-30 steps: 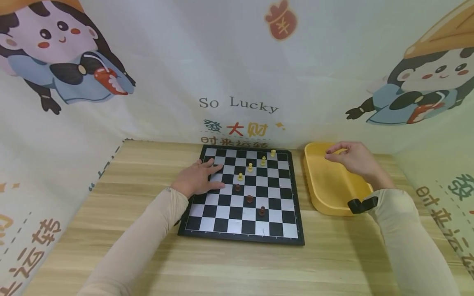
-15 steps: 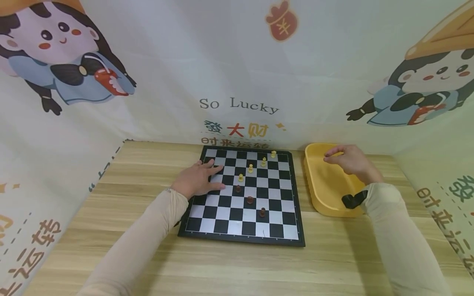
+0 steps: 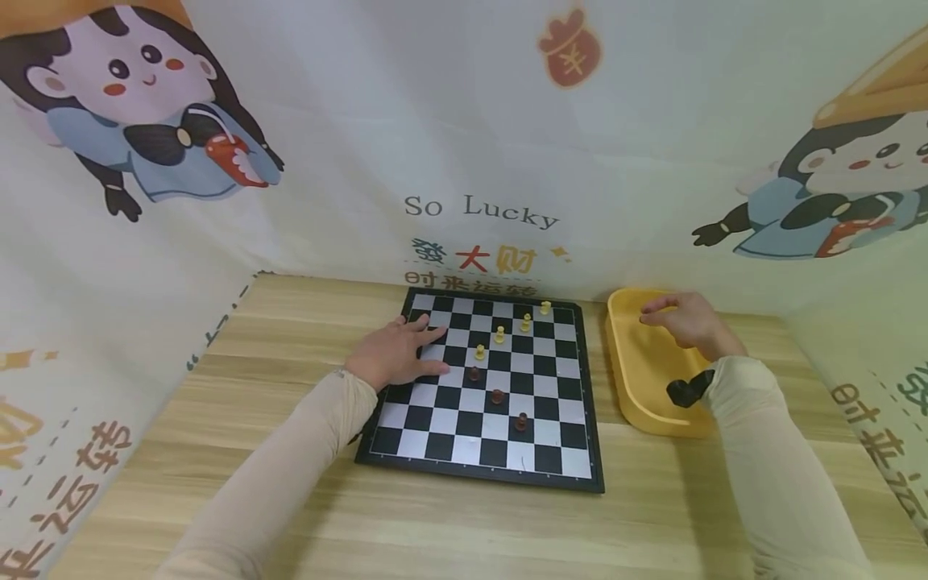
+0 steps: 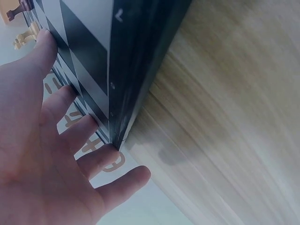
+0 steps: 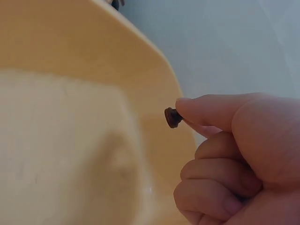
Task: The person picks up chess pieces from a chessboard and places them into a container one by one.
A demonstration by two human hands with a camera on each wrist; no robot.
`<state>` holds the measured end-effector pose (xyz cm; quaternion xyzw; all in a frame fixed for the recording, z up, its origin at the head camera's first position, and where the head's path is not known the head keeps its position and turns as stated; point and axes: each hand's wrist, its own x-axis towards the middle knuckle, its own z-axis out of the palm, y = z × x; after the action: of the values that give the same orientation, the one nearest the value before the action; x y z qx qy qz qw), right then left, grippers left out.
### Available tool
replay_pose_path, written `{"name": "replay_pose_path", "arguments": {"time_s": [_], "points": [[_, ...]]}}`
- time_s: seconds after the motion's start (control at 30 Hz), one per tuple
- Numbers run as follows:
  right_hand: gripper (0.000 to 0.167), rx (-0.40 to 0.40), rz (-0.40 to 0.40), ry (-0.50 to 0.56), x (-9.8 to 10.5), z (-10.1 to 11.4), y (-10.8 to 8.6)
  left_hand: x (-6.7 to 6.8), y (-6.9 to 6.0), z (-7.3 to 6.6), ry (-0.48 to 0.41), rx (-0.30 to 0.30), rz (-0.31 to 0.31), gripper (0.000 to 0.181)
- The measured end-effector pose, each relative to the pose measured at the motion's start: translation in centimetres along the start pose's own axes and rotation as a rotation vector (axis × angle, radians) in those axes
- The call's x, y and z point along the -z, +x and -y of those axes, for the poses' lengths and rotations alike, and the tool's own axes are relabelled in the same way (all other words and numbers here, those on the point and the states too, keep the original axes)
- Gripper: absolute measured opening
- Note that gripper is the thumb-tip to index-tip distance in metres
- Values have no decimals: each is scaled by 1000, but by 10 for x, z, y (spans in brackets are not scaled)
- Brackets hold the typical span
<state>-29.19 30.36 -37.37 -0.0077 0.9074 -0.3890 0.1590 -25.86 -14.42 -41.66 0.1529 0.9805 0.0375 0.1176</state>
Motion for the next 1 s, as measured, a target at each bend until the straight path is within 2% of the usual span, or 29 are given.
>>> {"name": "replay_pose_path", "arguments": {"time_s": [0.43, 1.0], "points": [[45, -55, -14, -28, -9, -18, 19, -1, 0, 2, -3, 8, 0, 79], [45, -86, -17, -36, -14, -27, 26, -2, 1, 0, -3, 4, -6, 78]]}}
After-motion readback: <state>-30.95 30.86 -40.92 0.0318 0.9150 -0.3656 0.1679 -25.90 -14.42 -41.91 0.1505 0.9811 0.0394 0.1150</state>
